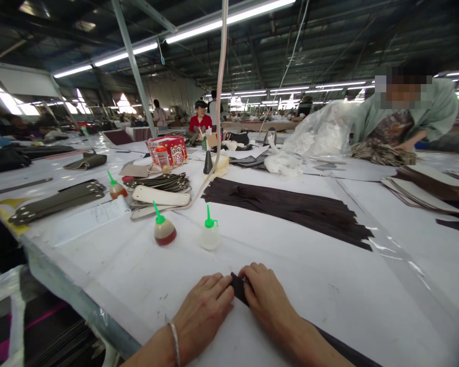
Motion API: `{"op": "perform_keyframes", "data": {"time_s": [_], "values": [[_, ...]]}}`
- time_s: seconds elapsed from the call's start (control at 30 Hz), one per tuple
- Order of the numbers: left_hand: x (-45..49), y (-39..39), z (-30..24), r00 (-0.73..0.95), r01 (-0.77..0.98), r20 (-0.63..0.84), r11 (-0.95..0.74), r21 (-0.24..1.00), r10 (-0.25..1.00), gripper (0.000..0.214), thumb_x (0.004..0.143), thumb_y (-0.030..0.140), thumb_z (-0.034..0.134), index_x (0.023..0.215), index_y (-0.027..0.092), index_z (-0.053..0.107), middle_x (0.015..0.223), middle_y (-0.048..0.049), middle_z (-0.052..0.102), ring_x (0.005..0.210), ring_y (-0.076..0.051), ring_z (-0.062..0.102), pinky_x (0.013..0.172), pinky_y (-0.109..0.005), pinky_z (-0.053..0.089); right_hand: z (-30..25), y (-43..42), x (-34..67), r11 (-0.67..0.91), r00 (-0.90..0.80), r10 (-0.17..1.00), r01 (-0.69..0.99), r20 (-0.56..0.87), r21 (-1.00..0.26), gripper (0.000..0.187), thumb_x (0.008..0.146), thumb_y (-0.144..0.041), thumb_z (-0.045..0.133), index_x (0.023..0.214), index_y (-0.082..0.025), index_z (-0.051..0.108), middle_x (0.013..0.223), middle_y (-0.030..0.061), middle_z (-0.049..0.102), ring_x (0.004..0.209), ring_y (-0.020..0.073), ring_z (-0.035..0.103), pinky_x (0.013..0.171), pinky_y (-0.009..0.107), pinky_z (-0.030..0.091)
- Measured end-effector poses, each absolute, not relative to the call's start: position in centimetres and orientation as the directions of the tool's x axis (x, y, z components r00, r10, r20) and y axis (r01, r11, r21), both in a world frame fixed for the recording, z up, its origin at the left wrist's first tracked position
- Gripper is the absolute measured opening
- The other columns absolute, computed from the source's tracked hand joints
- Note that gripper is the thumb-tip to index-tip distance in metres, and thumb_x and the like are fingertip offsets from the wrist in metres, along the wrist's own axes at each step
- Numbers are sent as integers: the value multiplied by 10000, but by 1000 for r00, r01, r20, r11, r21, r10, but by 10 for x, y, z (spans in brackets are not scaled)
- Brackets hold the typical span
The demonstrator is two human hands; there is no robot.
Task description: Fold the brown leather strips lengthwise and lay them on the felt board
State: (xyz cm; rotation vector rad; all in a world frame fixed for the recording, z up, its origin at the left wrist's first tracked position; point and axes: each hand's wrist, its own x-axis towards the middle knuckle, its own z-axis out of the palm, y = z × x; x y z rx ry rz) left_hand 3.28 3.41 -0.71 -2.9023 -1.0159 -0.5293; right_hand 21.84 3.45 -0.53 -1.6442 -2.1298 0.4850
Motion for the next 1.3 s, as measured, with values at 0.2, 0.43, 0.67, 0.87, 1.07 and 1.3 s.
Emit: {"op": "perform_keyframes", "data": {"time_s": [0.2, 0.43, 0.67, 0.87, 1.07, 1.3], "values": [[32, 35, -8, 741, 598, 336, -799, 66, 582, 230, 861, 90, 578, 1088, 127, 566, 1197, -93, 610, 1077, -265, 558, 913, -437, 523, -13, 31, 221, 306, -248, 952, 782, 180, -543, 277, 823, 7, 490, 952, -200, 621, 939, 30, 590, 888, 213, 476, 798, 336, 325], [33, 36, -8, 741, 605, 339, -795, 37, 579, 196, 870, 105, 570, 1064, 131, 576, 1198, -92, 613, 1077, -272, 560, 905, -440, 526, -13, 28, 224, 353, -291, 936, 798, 200, -489, 330, 848, 18, 483, 1042, -201, 637, 964, 49, 588, 899, 221, 483, 808, 354, 347], [32, 34, -5, 740, 613, 315, -789, 49, 594, 263, 846, 98, 604, 1101, 144, 557, 1203, -77, 609, 1055, -263, 567, 902, -439, 526, -12, 24, 221, 418, -351, 908, 799, 229, -432, 254, 878, 3, 521, 1011, -176, 642, 948, 54, 574, 887, 212, 480, 798, 337, 371], [32, 34, -4, 723, 623, 301, -775, 102, 621, 276, 835, 83, 610, 1096, 154, 553, 1215, -64, 607, 1072, -256, 559, 916, -436, 521, -14, 22, 223, 464, -396, 884, 806, 249, -366, 306, 872, -2, 551, 1108, -182, 624, 952, 50, 566, 883, 212, 473, 799, 344, 361], [27, 37, -3, 712, 636, 260, -756, 153, 652, 282, 849, 80, 582, 1110, 185, 558, 1262, -49, 589, 1113, -250, 544, 949, -441, 504, -13, 22, 222, 483, -422, 873, 822, 245, -302, 346, 879, -18, 544, 1176, -189, 591, 969, 50, 568, 889, 214, 468, 796, 348, 341], [18, 41, 3, 698, 665, 213, -729, 164, 684, 294, 875, 115, 564, 1155, 201, 556, 1276, -63, 578, 1146, -257, 534, 982, -475, 482, -10, 22, 222, 484, -441, 873, 834, 206, -266, 420, 891, -24, 493, 1257, -223, 544, 1004, 63, 569, 919, 227, 465, 802, 359, 318]]}}
